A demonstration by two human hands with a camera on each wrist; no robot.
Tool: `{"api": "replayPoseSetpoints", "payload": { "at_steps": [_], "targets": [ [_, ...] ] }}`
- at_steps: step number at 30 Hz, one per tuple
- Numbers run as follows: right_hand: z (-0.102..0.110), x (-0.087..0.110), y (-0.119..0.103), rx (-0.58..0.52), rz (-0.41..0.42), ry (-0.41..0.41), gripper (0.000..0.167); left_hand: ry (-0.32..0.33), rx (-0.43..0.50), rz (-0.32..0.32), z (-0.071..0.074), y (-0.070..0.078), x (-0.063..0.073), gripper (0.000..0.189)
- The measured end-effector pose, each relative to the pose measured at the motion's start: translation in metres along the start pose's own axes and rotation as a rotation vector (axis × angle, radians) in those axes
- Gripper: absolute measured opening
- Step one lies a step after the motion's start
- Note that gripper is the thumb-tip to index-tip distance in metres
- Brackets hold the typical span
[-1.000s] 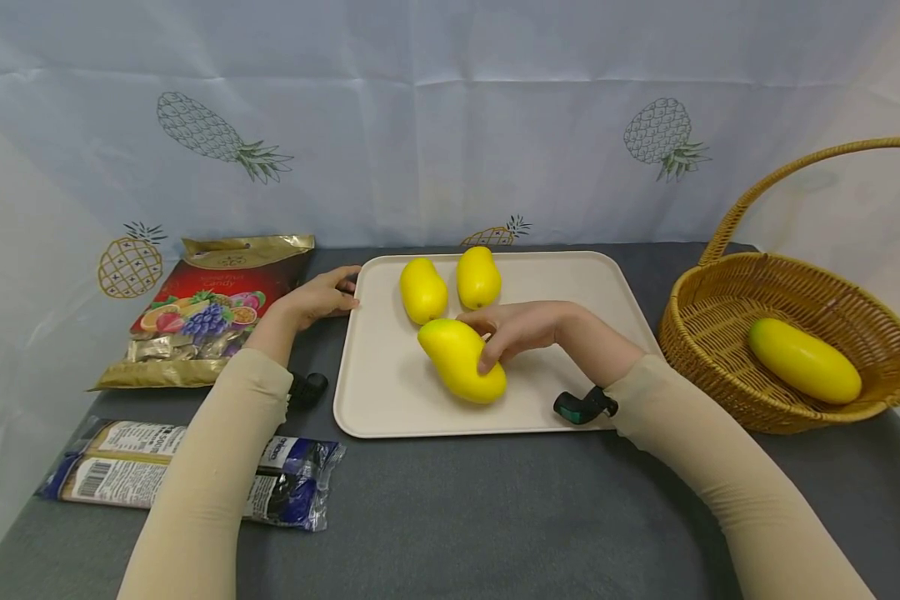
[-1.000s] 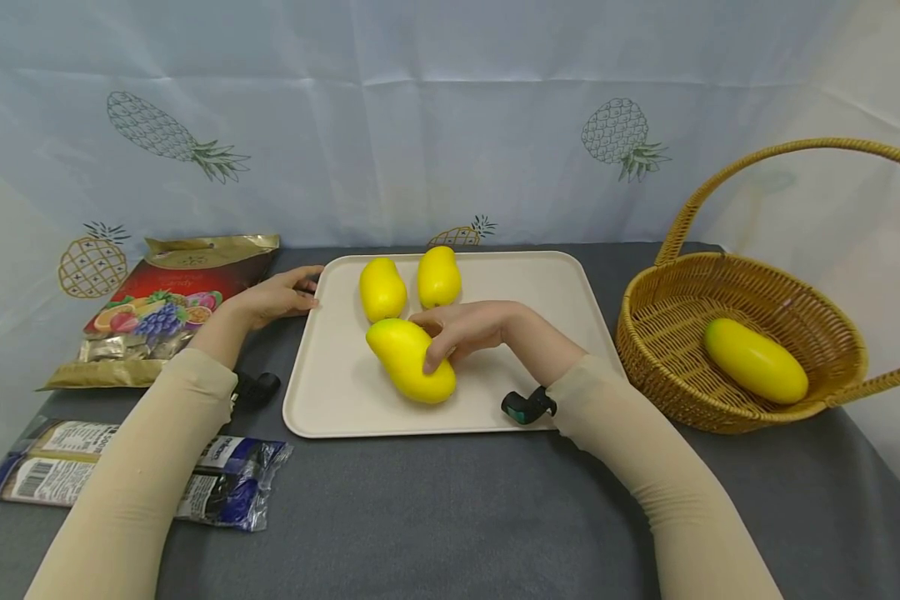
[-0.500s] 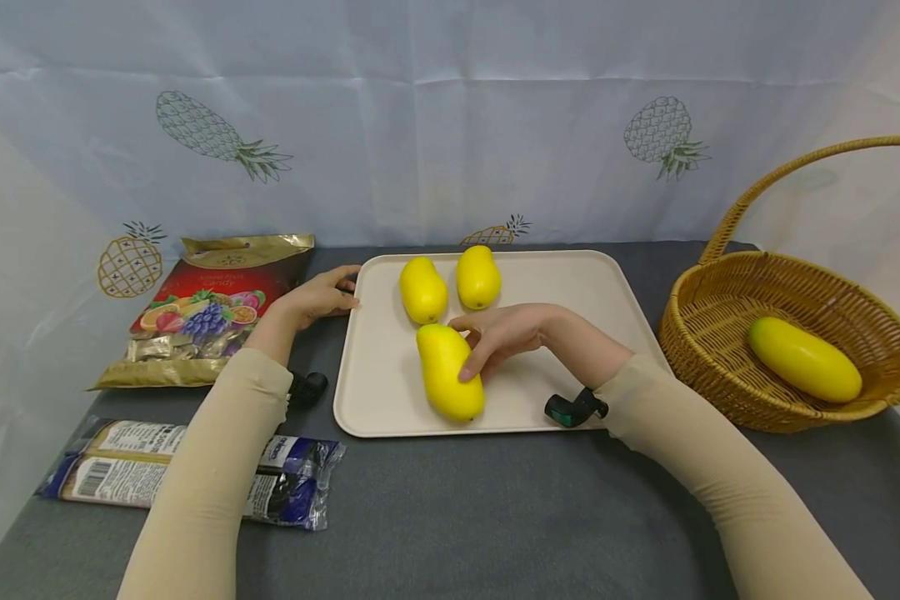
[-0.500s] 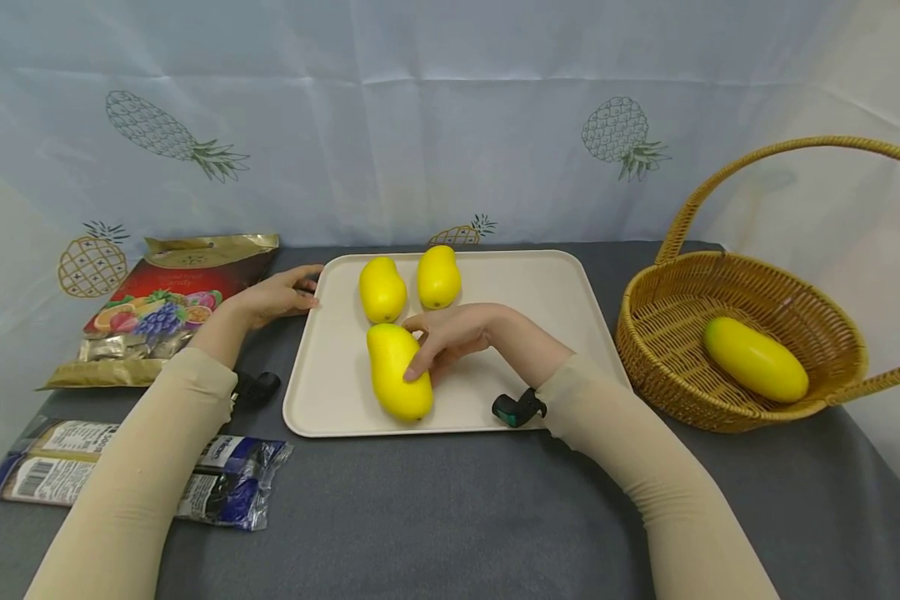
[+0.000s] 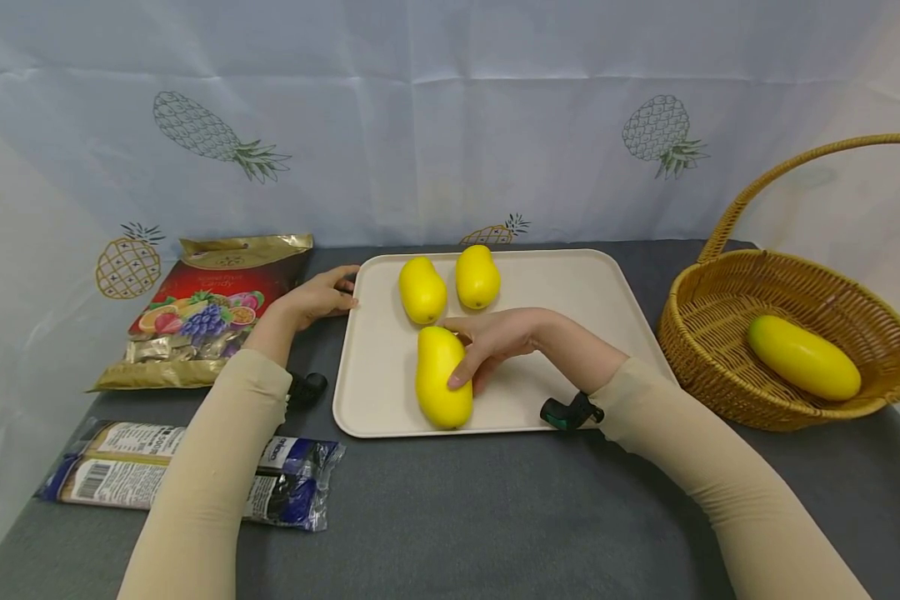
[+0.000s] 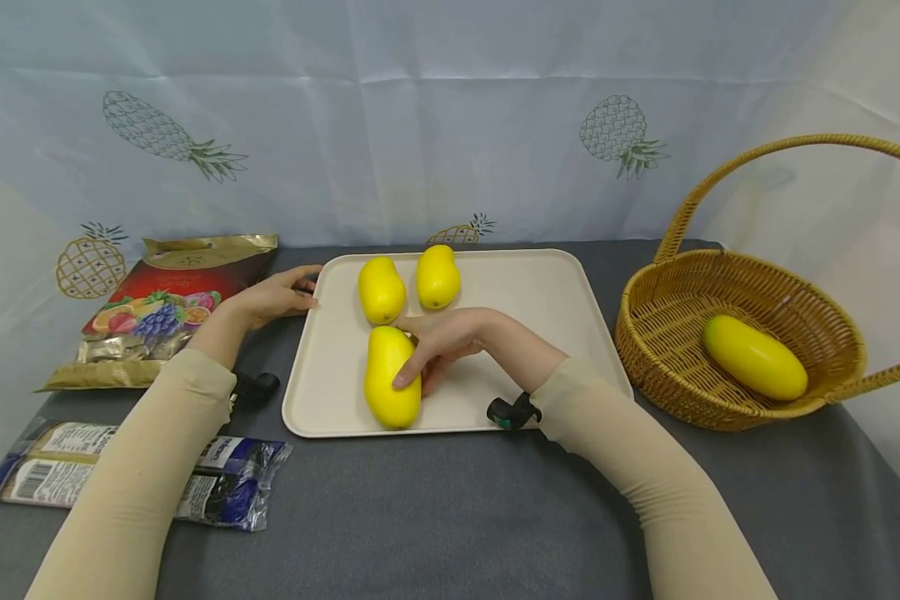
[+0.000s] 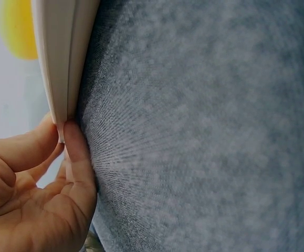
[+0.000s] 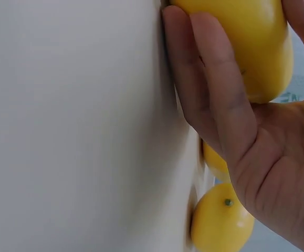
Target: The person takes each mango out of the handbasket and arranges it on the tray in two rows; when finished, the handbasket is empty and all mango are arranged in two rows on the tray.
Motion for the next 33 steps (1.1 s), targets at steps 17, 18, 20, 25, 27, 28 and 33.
{"api": "replayPoseSetpoints", "payload": {
  "at_steps": [17,18,20,25,27,28,33],
  "targets": [
    [0.0036,0.0014,-0.0021,0.083,-0.035,0.084,0.076,0.001,0.001,0.003,0.0003,-0.0003,-0.0008,0.071],
    [0.0037,0.0016,-0.0022,0.091,-0.04,0.091,0.075,0.001,0.0,0.004,0.0005,-0.0006,-0.0009,0.071],
    [0.0038,0.0025,-0.0024,0.101,-0.046,0.106,0.075,0.0,-0.003,0.005,0.0007,-0.0008,-0.0011,0.071],
    [0.0043,0.0043,-0.0025,0.105,-0.044,0.116,0.076,-0.006,0.0,-0.002,0.0004,-0.0003,-0.0011,0.071],
    [0.0045,0.0048,-0.0024,0.105,-0.044,0.121,0.077,-0.007,0.001,-0.004,0.0,-0.0004,-0.0009,0.072],
    [0.0048,0.0048,-0.0021,0.106,-0.044,0.123,0.077,-0.006,0.003,-0.002,-0.0001,-0.0004,-0.001,0.072],
    [0.0059,0.0053,-0.0015,0.116,-0.045,0.129,0.079,-0.003,0.002,-0.003,-0.0001,-0.0009,-0.0013,0.072]
  ]
}}
Point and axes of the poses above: each hand's wrist, its own x-axis away from the middle knuckle, its own z-axis out of the back of the hand, y = z × x, the point moved 1 cm from there along -x, towards the middle knuckle, and after that the axes turned 1 degree about y, right-handed, at the moved point
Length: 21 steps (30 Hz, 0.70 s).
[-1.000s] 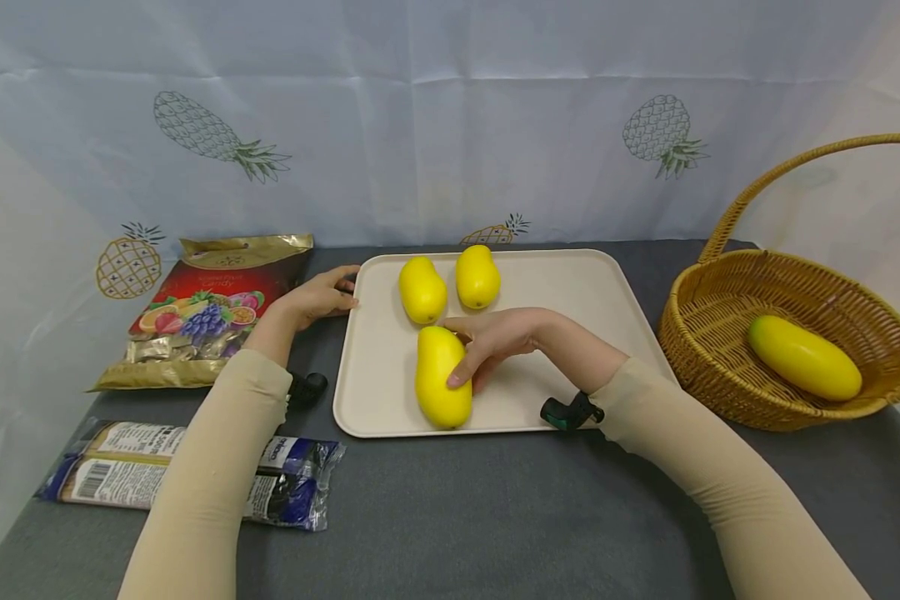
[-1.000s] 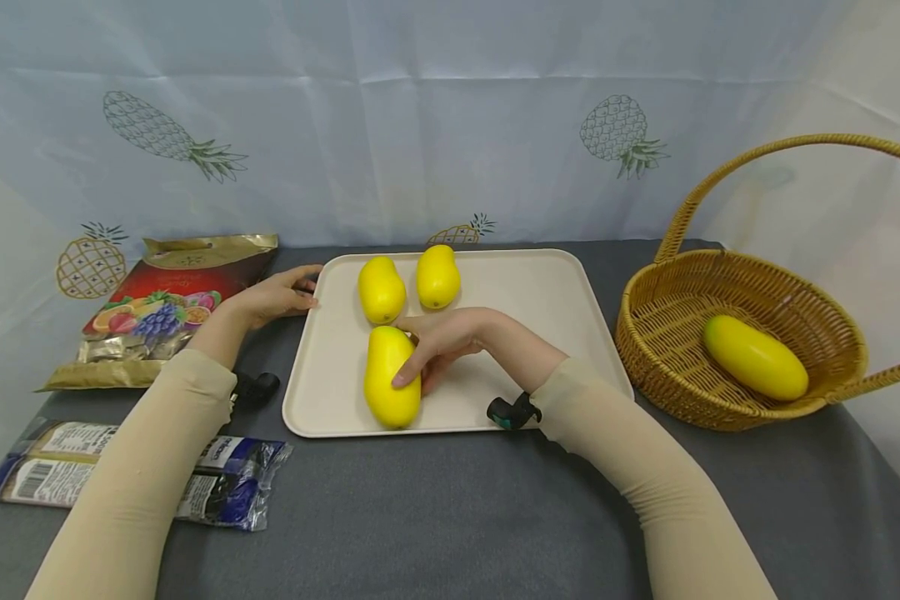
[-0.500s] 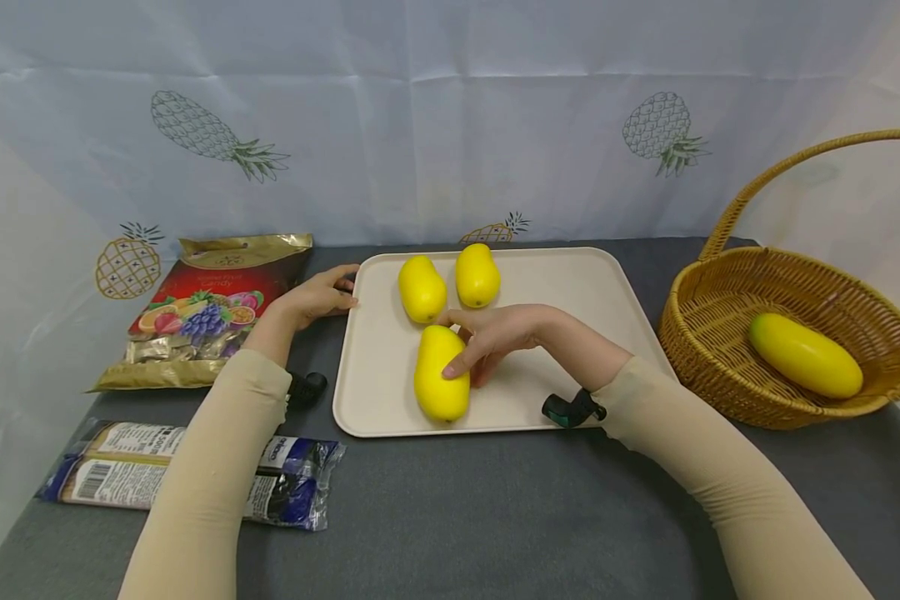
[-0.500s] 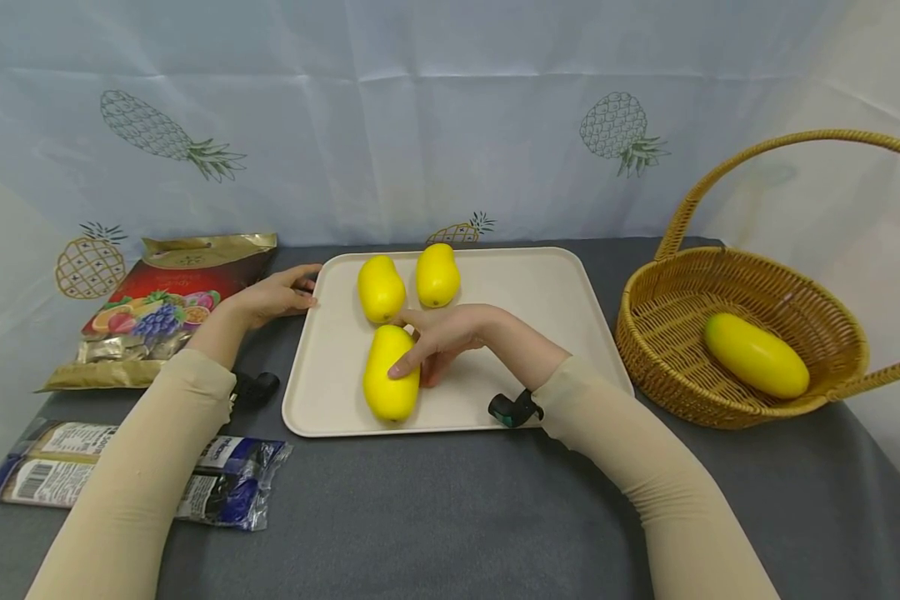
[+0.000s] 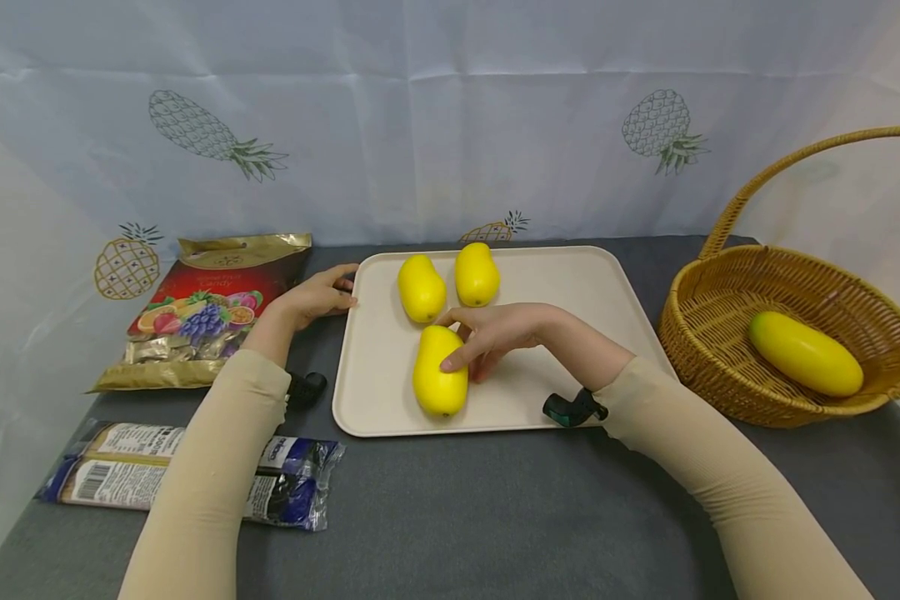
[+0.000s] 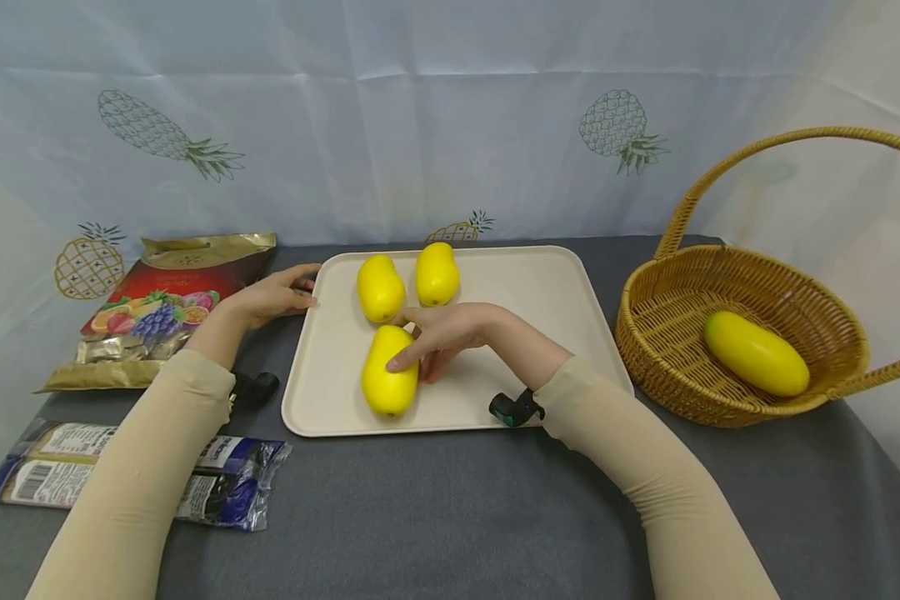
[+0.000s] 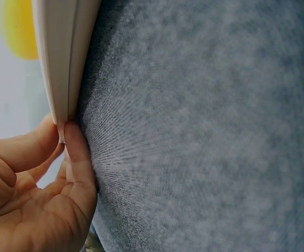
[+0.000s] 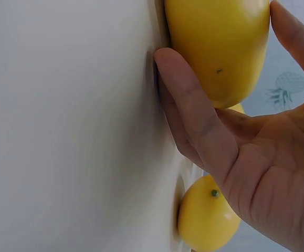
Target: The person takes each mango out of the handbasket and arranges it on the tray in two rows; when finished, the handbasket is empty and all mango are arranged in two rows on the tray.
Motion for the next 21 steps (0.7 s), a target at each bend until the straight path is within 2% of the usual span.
{"api": "replayPoseSetpoints", "payload": {
  "at_steps": [21],
  "targets": [
    [0.008,0.014,0.006,0.014,0.011,0.033,0.083,0.004,-0.001,0.0,0.0,0.0,-0.001,0.071]
  ]
}}
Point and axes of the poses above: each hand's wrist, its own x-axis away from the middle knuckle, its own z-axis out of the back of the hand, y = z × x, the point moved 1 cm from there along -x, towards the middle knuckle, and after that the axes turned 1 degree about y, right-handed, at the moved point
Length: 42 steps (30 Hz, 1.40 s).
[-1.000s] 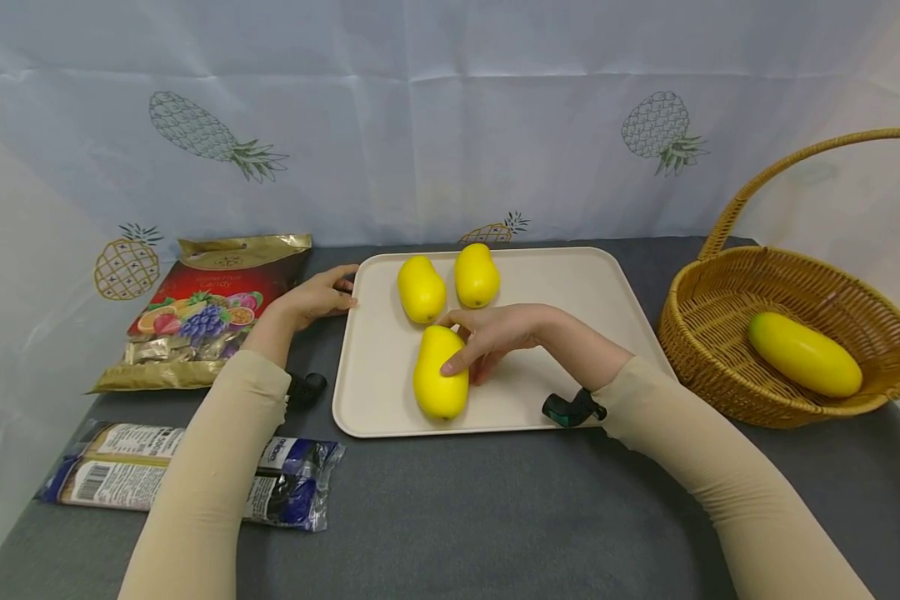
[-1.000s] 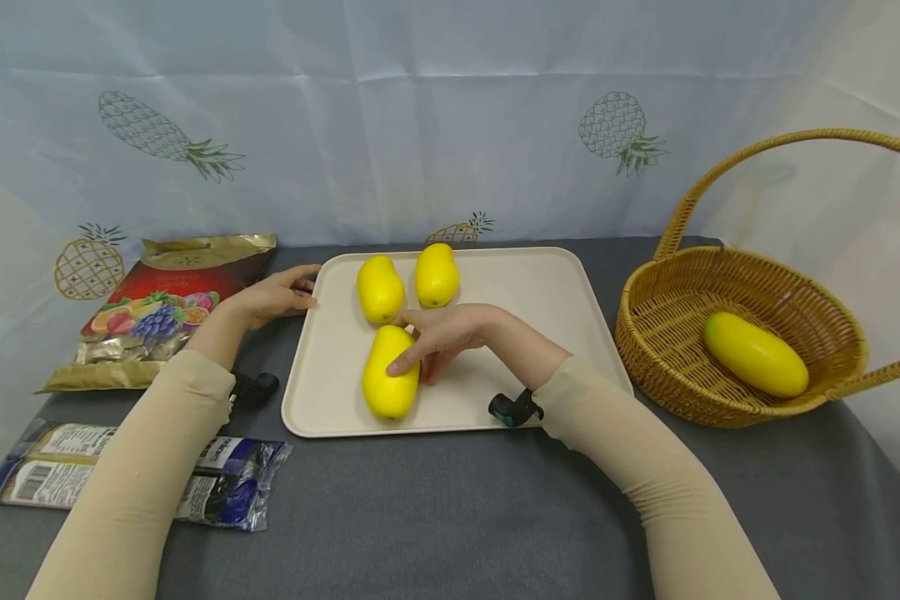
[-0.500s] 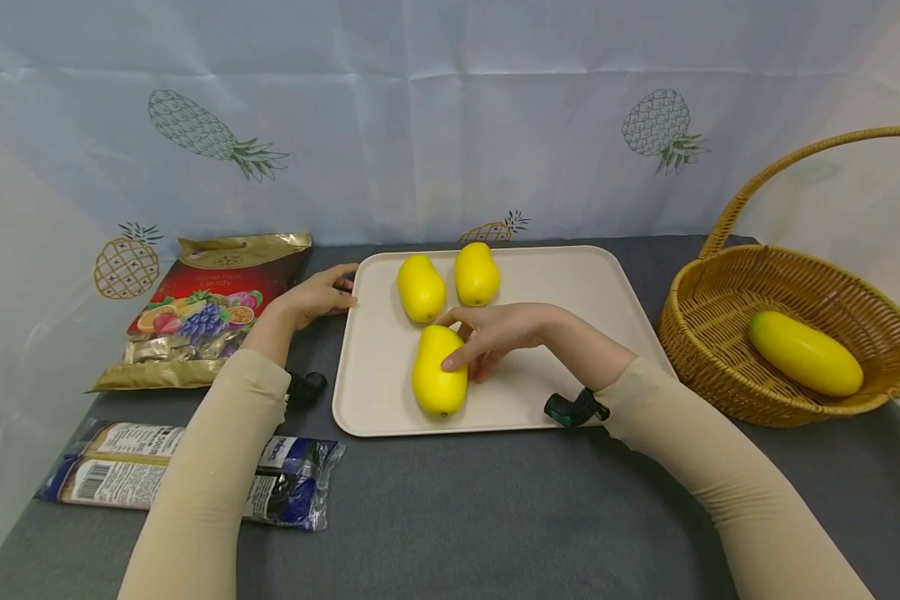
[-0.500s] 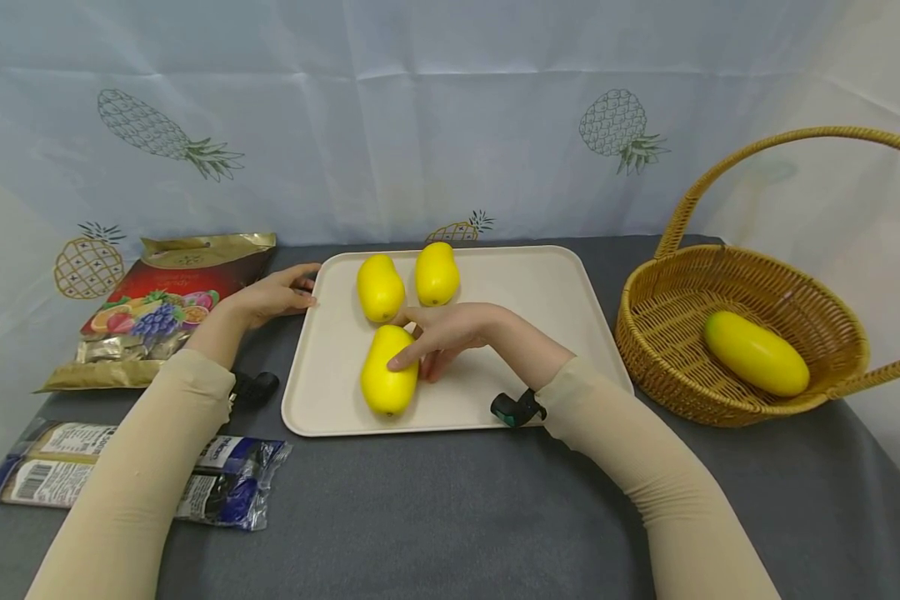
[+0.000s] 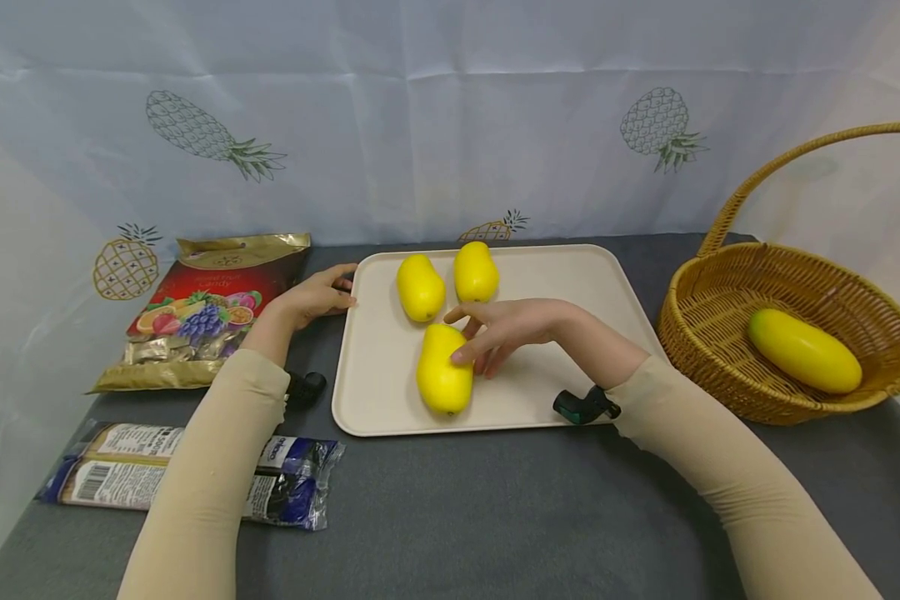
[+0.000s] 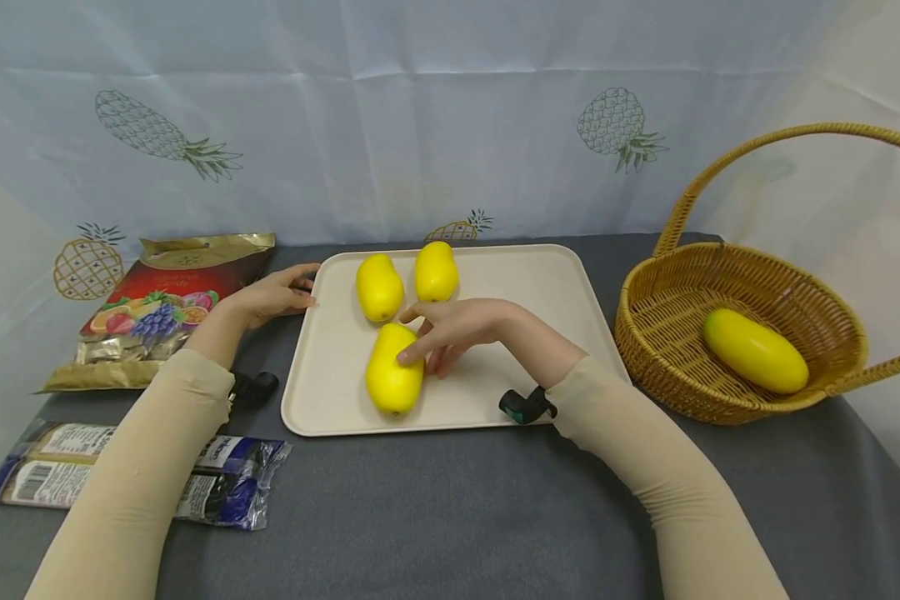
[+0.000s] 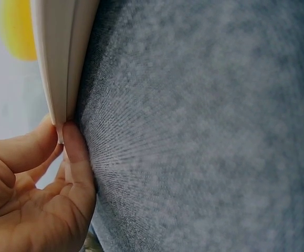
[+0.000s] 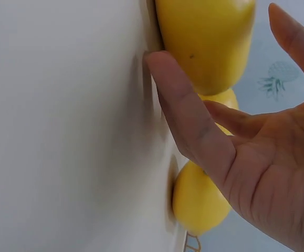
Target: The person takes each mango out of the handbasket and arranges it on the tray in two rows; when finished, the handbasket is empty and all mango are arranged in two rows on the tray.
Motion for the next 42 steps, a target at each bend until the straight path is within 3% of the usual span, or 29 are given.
{"api": "replayPoseSetpoints", "payload": {
  "at_steps": [9,26,42],
  "targets": [
    [0.012,0.018,0.004,-0.005,0.025,0.046,0.085,0.004,-0.016,0.011,0.001,-0.002,-0.001,0.069],
    [0.033,0.064,0.012,0.021,0.082,0.142,0.073,-0.001,-0.017,0.0,0.002,-0.003,-0.001,0.069],
    [0.056,0.134,0.018,0.146,0.186,0.341,0.052,-0.006,-0.007,0.0,0.0,0.001,0.0,0.07]
  ]
}}
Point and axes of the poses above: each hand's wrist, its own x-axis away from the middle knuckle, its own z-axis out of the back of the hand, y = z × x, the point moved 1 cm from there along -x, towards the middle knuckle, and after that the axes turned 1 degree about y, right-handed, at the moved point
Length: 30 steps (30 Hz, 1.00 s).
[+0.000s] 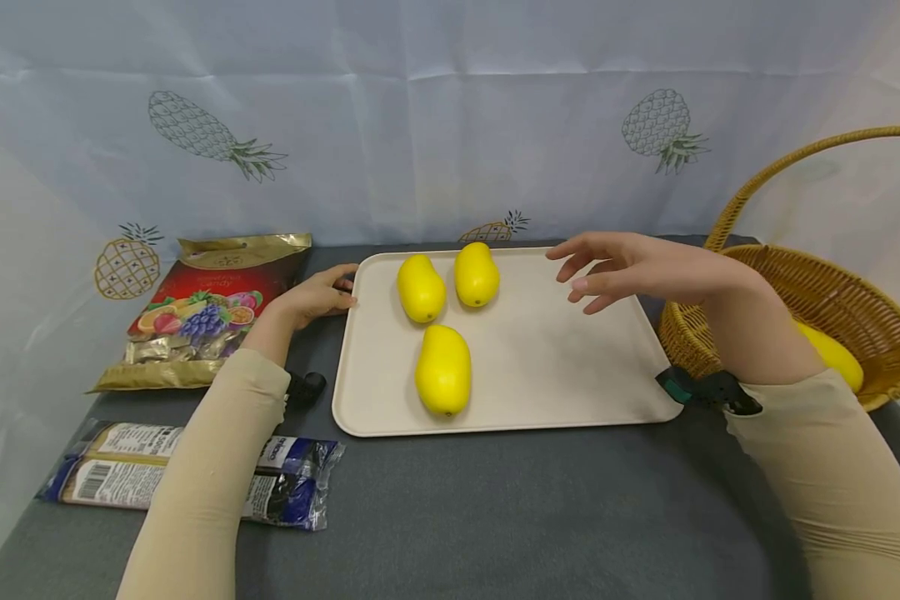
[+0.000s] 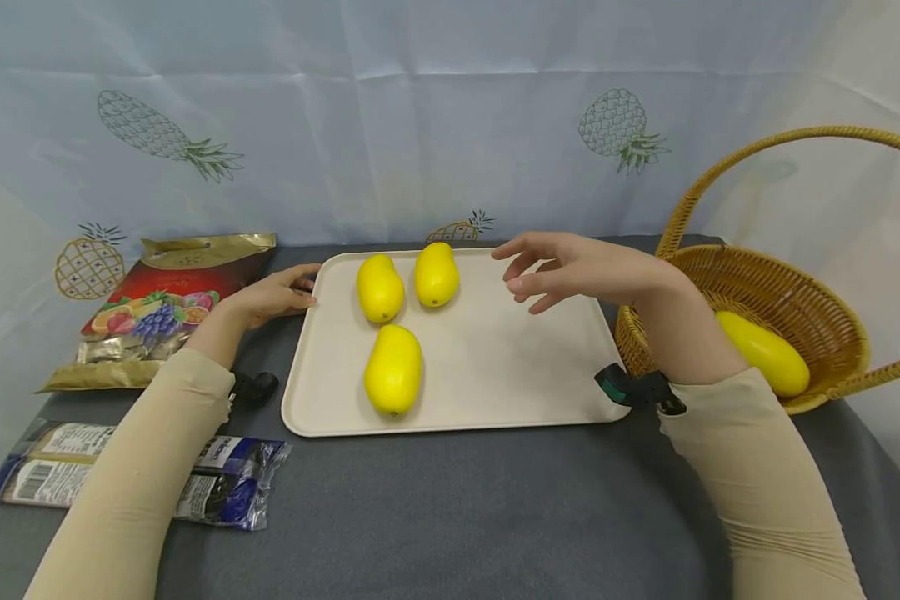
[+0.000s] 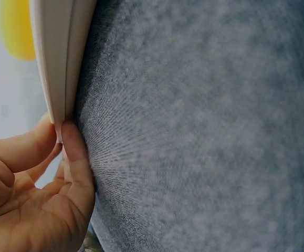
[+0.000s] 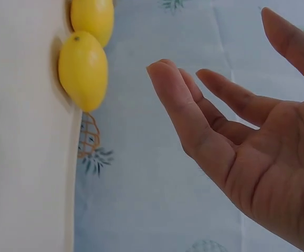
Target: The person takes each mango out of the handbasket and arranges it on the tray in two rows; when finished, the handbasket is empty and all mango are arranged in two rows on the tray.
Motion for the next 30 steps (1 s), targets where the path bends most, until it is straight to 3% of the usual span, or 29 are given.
{"api": "replayPoseSetpoints", "payload": {
  "at_steps": [7,13,21,25,30],
  "targets": [
    [0.022,0.029,-0.002,0.083,-0.032,0.086,0.045,0.001,-0.002,0.005,0.001,-0.003,-0.002,0.07],
    [0.04,0.045,0.01,0.106,-0.008,0.171,0.042,0.005,-0.002,0.009,0.001,-0.002,0.0,0.07],
    [0.068,0.061,0.045,0.156,-0.015,0.191,0.04,-0.004,0.015,-0.005,0.001,0.001,0.0,0.07],
    [0.082,0.069,0.069,0.189,-0.055,0.215,0.041,-0.005,0.013,-0.009,0.001,0.0,0.0,0.07],
    [0.095,0.076,0.095,0.158,-0.058,0.224,0.043,0.0,0.005,-0.004,0.002,-0.001,0.0,0.07]
  ]
}}
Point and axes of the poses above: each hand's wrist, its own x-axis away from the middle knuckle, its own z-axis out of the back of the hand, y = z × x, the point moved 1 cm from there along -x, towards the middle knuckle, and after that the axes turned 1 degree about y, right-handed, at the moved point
